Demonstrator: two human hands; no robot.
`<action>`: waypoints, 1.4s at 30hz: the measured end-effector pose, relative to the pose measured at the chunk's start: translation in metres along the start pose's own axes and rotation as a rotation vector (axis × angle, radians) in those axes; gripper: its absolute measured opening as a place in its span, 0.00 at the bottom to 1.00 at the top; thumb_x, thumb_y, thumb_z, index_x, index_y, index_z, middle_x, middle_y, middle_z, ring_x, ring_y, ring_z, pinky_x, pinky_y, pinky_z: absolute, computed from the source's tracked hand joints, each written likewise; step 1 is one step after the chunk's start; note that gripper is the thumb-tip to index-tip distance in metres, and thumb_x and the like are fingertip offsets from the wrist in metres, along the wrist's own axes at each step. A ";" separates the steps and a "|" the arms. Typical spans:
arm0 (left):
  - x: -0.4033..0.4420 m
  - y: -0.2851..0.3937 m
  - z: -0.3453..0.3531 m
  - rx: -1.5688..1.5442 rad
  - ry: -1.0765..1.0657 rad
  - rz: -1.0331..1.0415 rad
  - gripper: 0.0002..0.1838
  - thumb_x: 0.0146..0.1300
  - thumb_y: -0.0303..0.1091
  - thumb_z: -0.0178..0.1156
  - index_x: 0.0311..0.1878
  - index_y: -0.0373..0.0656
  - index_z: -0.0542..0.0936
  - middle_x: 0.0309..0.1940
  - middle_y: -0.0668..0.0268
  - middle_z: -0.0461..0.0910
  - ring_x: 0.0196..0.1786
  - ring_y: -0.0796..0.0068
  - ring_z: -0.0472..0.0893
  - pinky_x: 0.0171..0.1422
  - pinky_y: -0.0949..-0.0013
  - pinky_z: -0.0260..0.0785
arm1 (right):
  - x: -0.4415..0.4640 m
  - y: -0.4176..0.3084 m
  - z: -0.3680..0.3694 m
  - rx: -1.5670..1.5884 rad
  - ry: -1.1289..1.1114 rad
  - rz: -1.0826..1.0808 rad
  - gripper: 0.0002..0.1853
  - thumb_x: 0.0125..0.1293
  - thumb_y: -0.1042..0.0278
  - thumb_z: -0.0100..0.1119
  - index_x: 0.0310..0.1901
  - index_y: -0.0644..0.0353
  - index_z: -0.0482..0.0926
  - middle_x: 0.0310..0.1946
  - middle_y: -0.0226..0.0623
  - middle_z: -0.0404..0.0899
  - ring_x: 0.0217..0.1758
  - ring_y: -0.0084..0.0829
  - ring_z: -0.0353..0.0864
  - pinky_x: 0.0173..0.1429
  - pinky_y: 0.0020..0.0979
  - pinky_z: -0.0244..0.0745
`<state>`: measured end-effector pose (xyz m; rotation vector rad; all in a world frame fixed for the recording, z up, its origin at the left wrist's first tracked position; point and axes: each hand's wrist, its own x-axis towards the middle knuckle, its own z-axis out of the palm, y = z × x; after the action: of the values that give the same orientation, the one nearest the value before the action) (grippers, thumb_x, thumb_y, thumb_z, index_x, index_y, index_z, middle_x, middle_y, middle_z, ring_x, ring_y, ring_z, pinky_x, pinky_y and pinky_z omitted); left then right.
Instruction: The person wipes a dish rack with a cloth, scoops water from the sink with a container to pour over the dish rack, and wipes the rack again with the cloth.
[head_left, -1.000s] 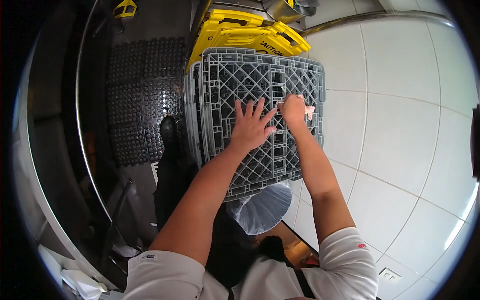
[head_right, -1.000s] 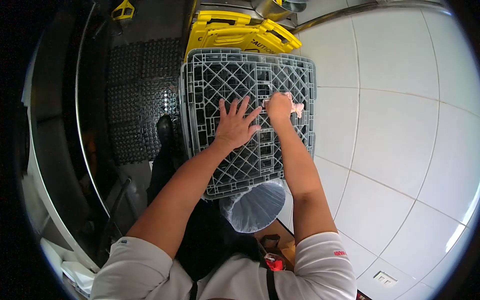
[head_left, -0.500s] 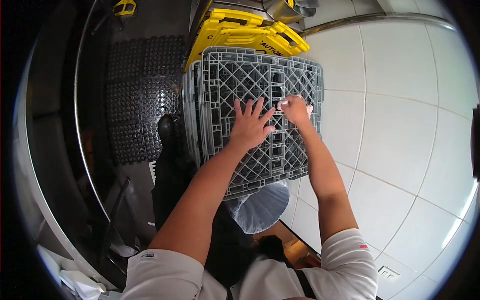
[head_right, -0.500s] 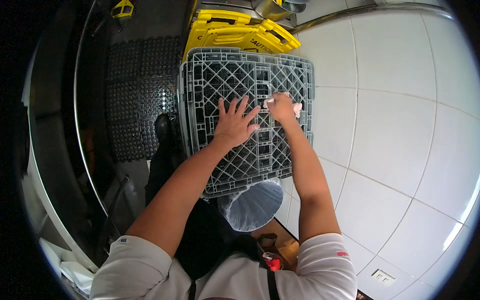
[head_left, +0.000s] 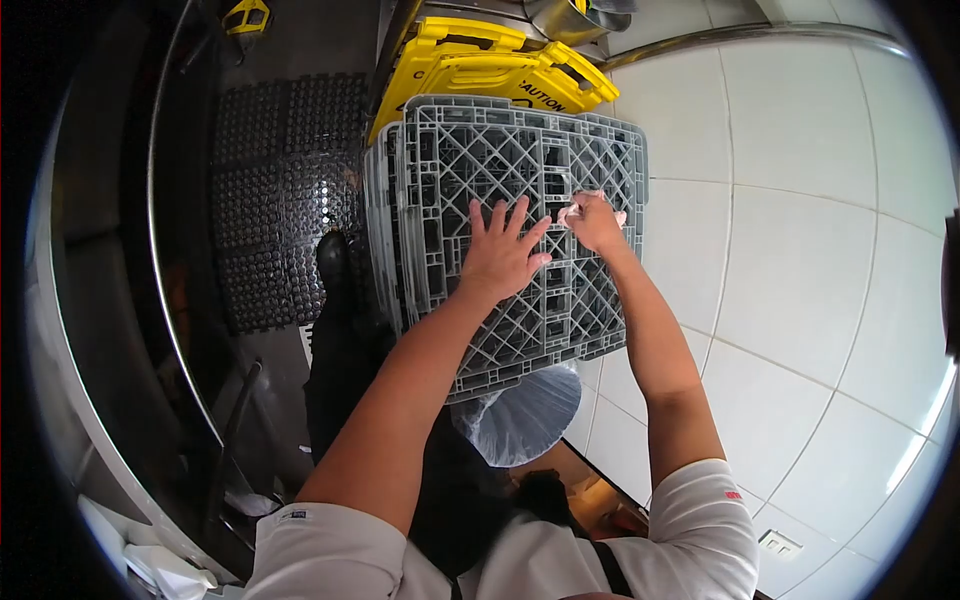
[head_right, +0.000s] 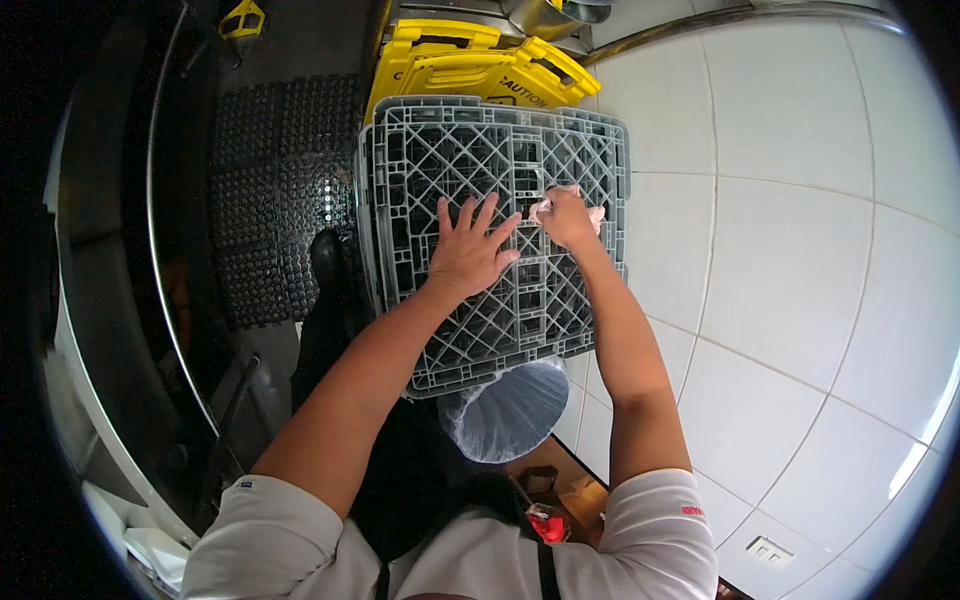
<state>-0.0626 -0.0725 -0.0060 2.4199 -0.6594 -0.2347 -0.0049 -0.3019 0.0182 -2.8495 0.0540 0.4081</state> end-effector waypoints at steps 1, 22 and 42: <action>0.000 -0.001 0.001 0.001 -0.007 -0.009 0.32 0.74 0.62 0.50 0.77 0.66 0.67 0.80 0.58 0.55 0.79 0.47 0.58 0.79 0.22 0.34 | 0.002 -0.001 0.007 -0.058 0.015 0.039 0.11 0.56 0.66 0.68 0.36 0.64 0.85 0.35 0.53 0.86 0.43 0.52 0.87 0.52 0.48 0.80; 0.000 0.002 0.002 0.058 0.008 0.007 0.34 0.74 0.65 0.48 0.79 0.65 0.65 0.80 0.57 0.55 0.78 0.47 0.58 0.78 0.20 0.35 | 0.048 -0.048 0.005 -0.335 0.137 0.377 0.13 0.59 0.60 0.66 0.35 0.63 0.86 0.39 0.53 0.87 0.45 0.53 0.87 0.54 0.46 0.82; 0.000 0.001 0.002 0.055 -0.038 -0.006 0.34 0.75 0.66 0.43 0.80 0.65 0.63 0.81 0.57 0.54 0.79 0.45 0.58 0.79 0.21 0.34 | 0.104 -0.043 -0.001 -0.335 0.139 0.209 0.12 0.63 0.64 0.61 0.39 0.64 0.87 0.40 0.58 0.87 0.47 0.57 0.87 0.57 0.48 0.82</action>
<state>-0.0635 -0.0746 -0.0071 2.4757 -0.6837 -0.2688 0.0982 -0.2602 0.0009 -3.2134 0.3431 0.2812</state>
